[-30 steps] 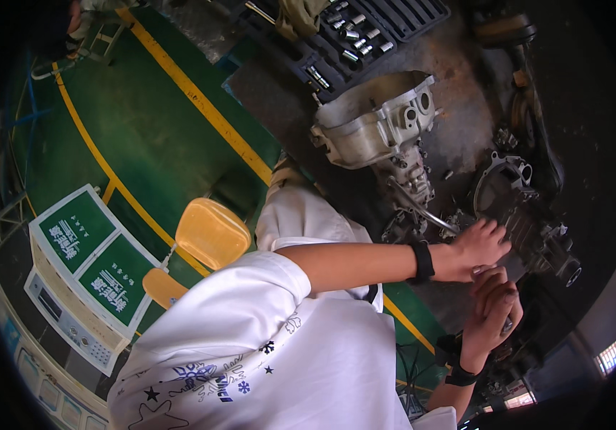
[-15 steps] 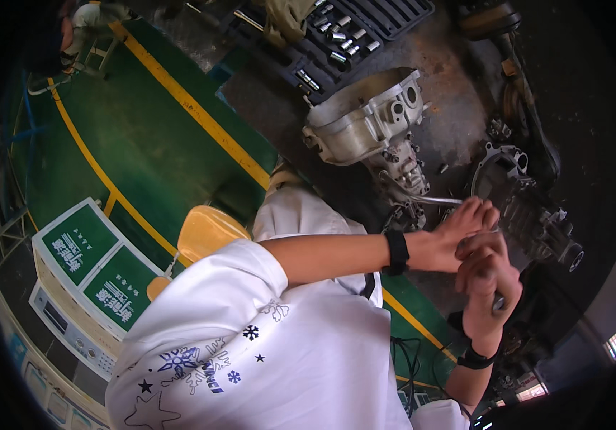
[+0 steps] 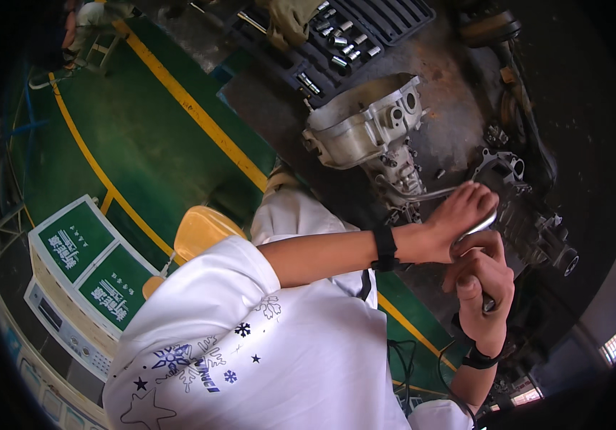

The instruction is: The person uses a speed handle socket wrench to remove bolts from a gearbox housing, then picks up individual bolts and sets them aside on the workbench.

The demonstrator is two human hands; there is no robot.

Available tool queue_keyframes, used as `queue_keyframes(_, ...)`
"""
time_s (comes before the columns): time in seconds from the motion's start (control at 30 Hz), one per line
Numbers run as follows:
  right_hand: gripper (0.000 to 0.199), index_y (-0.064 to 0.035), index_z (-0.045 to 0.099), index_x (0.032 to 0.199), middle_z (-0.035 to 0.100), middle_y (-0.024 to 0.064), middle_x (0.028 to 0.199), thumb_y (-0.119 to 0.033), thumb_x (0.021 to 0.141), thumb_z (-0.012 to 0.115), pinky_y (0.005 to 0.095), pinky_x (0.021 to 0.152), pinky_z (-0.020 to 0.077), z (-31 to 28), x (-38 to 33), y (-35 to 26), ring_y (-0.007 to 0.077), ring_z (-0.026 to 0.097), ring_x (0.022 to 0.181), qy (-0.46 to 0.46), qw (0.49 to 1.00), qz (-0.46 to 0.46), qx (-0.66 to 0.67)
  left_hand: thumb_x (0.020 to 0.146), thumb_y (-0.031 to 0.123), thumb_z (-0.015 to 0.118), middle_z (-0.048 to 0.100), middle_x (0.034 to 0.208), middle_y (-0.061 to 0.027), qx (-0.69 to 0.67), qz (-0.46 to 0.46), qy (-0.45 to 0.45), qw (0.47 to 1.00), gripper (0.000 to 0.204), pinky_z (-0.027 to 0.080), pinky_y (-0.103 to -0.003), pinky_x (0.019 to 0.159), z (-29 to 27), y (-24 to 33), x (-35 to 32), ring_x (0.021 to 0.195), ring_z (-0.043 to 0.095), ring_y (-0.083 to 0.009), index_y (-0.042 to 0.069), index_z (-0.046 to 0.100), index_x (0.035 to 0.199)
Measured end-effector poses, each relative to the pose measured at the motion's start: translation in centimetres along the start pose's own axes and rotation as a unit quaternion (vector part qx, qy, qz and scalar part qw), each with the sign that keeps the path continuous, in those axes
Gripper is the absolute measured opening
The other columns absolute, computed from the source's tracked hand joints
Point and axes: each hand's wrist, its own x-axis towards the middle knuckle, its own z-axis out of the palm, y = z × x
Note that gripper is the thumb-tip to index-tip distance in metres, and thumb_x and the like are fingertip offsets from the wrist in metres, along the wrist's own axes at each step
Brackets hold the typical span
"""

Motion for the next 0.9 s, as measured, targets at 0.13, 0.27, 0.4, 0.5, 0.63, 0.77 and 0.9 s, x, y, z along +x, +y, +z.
queue_keyframes(0.13,0.057,-0.0039,0.05,0.063,0.059,0.0075,0.067,-0.042,0.105,0.049,0.0348,0.081,0.0409,-2.8,-1.3,3.8,0.0211,0.051,0.084,0.074,0.986,0.109,0.107,0.082,0.03,0.067,0.066,0.083,-0.0167,-0.142,-0.12,-0.338,0.922,0.025,0.044,-0.045,0.092,1.0,2.7,-4.6,0.089,0.063,-0.0357,0.006,0.068,0.08)
queue_keyframes(0.27,0.059,-0.0031,0.042,0.062,0.059,0.014,0.093,-0.042,0.106,0.049,0.0316,0.08,0.0375,-6.1,-5.5,8.7,0.0167,0.049,0.087,0.144,0.957,0.202,0.152,0.085,0.031,0.069,0.065,0.071,-0.0132,-0.123,-0.174,-0.334,0.918,0.029,0.044,-0.043,0.079,-8.0,4.1,-6.0,0.077,0.064,-0.0333,0.005,0.067,0.072)
queue_keyframes(0.4,0.06,-0.0035,0.047,0.061,0.058,0.0074,0.065,-0.046,0.103,0.051,0.0343,0.079,0.0412,-1.6,-5.1,3.7,0.0214,0.05,0.089,0.095,0.991,0.056,0.074,0.087,0.021,0.069,0.062,0.078,-0.0113,0.066,-0.095,-0.005,0.993,0.02,0.041,-0.044,0.079,-11.5,-0.3,-0.4,0.081,0.059,-0.0342,0.006,0.058,0.078)
queue_keyframes(0.5,0.059,-0.0031,0.048,0.062,0.058,0.007,0.063,-0.044,0.104,0.05,0.0345,0.078,0.0423,0.2,-1.9,0.2,0.0216,0.053,0.088,0.027,0.998,0.043,0.046,0.089,0.022,0.068,0.061,0.09,-0.0129,0.062,-0.096,0.158,0.981,0.022,0.041,-0.044,0.079,-5.5,-2.4,3.8,0.087,0.058,-0.0341,0.005,0.054,0.087)
queue_keyframes(0.63,0.057,-0.003,0.05,0.063,0.055,0.0083,0.062,-0.041,0.106,0.047,0.0347,0.076,0.0424,-0.2,0.9,0.6,0.0217,0.054,0.086,-0.013,0.996,0.034,0.079,0.086,0.028,0.068,0.061,0.091,-0.0132,-0.051,-0.144,-0.081,0.985,0.025,0.045,-0.044,0.079,5.8,-0.5,0.2,0.089,0.06,-0.0322,0.006,0.054,0.088)
queue_keyframes(0.77,0.054,-0.0057,0.041,0.063,0.049,0.0058,0.063,-0.036,0.107,0.046,0.0331,0.078,0.0391,-3.8,0.2,5.6,0.0188,0.047,0.079,0.108,0.98,0.089,0.14,0.082,0.024,0.066,0.064,0.073,-0.02,-0.229,-0.152,-0.269,0.923,0.022,0.049,-0.049,0.068,0.0,2.5,-6.3,0.073,0.064,-0.0397,0.003,0.063,0.077)
queue_keyframes(0.9,0.054,-0.007,0.039,0.063,0.05,0.0055,0.072,-0.039,0.105,0.049,0.0321,0.077,0.0361,-5.6,-4.9,8.9,0.0182,0.043,0.078,0.181,0.953,0.186,0.157,0.08,0.017,0.068,0.061,0.066,-0.02,-0.176,-0.177,-0.226,0.942,0.016,0.049,-0.047,0.058,-10.5,1.9,-3.4,0.061,0.062,-0.0386,0.001,0.064,0.076)
